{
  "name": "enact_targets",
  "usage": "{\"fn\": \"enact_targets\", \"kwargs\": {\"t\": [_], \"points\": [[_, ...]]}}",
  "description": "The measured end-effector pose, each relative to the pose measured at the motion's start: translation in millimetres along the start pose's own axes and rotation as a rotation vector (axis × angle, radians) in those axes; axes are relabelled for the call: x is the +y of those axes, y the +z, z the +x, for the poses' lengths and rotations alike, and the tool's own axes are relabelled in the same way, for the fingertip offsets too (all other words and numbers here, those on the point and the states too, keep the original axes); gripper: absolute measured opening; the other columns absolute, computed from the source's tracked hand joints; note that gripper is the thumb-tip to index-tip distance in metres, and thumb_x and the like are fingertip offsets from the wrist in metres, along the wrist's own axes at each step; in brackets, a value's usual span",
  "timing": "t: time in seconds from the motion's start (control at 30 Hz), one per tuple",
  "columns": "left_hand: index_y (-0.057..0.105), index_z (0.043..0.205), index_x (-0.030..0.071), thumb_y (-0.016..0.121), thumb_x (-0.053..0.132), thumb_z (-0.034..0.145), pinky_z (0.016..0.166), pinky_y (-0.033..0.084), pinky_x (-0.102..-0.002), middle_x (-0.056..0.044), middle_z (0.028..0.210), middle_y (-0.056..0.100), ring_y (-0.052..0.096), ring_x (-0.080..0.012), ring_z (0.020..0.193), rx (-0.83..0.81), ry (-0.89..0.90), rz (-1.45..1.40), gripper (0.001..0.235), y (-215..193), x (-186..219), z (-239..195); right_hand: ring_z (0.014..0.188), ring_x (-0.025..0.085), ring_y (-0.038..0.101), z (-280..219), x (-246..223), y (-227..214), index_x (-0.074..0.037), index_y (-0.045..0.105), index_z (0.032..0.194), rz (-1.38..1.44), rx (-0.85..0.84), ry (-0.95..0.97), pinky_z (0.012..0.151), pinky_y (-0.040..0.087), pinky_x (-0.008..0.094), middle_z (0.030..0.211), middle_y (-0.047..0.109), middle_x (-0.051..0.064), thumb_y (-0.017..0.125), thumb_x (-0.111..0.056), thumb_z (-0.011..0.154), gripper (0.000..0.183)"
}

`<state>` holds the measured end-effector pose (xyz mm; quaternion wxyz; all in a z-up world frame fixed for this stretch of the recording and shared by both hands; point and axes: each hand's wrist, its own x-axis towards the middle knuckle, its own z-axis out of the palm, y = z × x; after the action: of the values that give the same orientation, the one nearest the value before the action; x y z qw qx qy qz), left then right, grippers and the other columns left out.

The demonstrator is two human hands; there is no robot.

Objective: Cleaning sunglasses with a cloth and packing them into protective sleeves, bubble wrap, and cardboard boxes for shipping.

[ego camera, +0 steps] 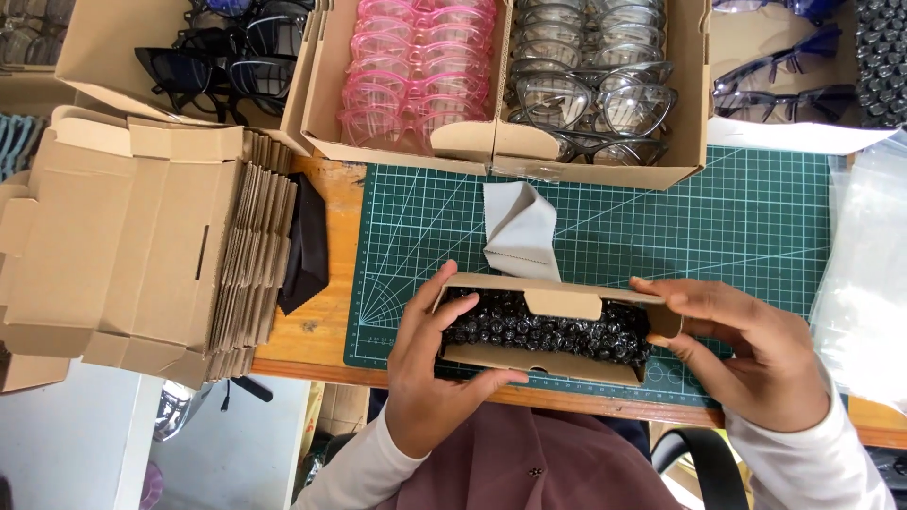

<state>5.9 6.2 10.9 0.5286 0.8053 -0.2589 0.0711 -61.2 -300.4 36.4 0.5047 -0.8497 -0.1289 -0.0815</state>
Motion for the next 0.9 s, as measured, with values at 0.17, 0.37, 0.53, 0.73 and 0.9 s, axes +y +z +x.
{"fn": "enact_targets", "kwargs": {"t": [0.17, 0.37, 0.53, 0.73, 0.9], "points": [[0.067, 0.118, 0.003, 0.102, 0.028, 0.064, 0.119, 0.053, -0.053, -0.023, 0.147, 0.054, 0.054, -0.0399, 0.142, 0.108, 0.047, 0.025, 0.069, 3, 3, -1, 0.134, 0.039, 0.069, 3, -5, -5, -0.01, 0.052, 0.13, -0.061, -0.063, -0.104, 0.099, 0.07, 0.039, 0.138, 0.065, 0.024, 0.07, 0.001, 0.086, 0.049], [0.063, 0.131, 0.001, 0.107, 0.028, 0.062, 0.104, 0.066, -0.042, -0.03, 0.139, 0.06, 0.066, -0.038, 0.131, 0.219, 0.162, 0.166, 0.086, 10, -8, -15, 0.128, 0.039, 0.073, -4, 5, -9, -0.014, 0.053, 0.129, -0.137, -0.081, -0.155, 0.079, 0.062, 0.032, 0.14, 0.065, 0.025, 0.07, -0.013, 0.088, 0.044], [0.064, 0.128, 0.003, 0.107, 0.027, 0.061, 0.105, 0.065, -0.041, -0.028, 0.138, 0.062, 0.067, -0.0367, 0.13, 0.23, 0.132, 0.13, 0.083, 9, -7, -14, 0.13, 0.038, 0.071, -8, 7, -8, -0.014, 0.053, 0.123, -0.174, -0.088, -0.129, 0.053, 0.062, 0.018, 0.14, 0.065, 0.024, 0.061, -0.012, 0.094, 0.031], [0.067, 0.12, 0.001, 0.101, 0.015, 0.069, 0.115, 0.057, -0.046, -0.03, 0.143, 0.057, 0.061, -0.0391, 0.136, 0.178, 0.096, -0.023, 0.064, 1, -4, -7, 0.033, 0.004, 0.039, -6, 7, 1, -0.01, 0.053, 0.129, -0.303, 0.048, -0.058, 0.041, 0.037, 0.02, 0.136, 0.07, 0.018, 0.059, -0.02, 0.097, 0.034], [0.067, 0.111, 0.001, 0.096, 0.007, 0.074, 0.119, 0.055, -0.052, -0.026, 0.148, 0.052, 0.057, -0.0405, 0.14, 0.13, 0.093, -0.168, 0.047, 1, -11, -12, 0.126, 0.043, 0.071, 2, -3, 6, 0.004, 0.045, 0.134, -0.077, 0.074, -0.079, 0.098, 0.068, 0.043, 0.132, 0.066, 0.028, 0.053, -0.008, 0.099, 0.038]]}}
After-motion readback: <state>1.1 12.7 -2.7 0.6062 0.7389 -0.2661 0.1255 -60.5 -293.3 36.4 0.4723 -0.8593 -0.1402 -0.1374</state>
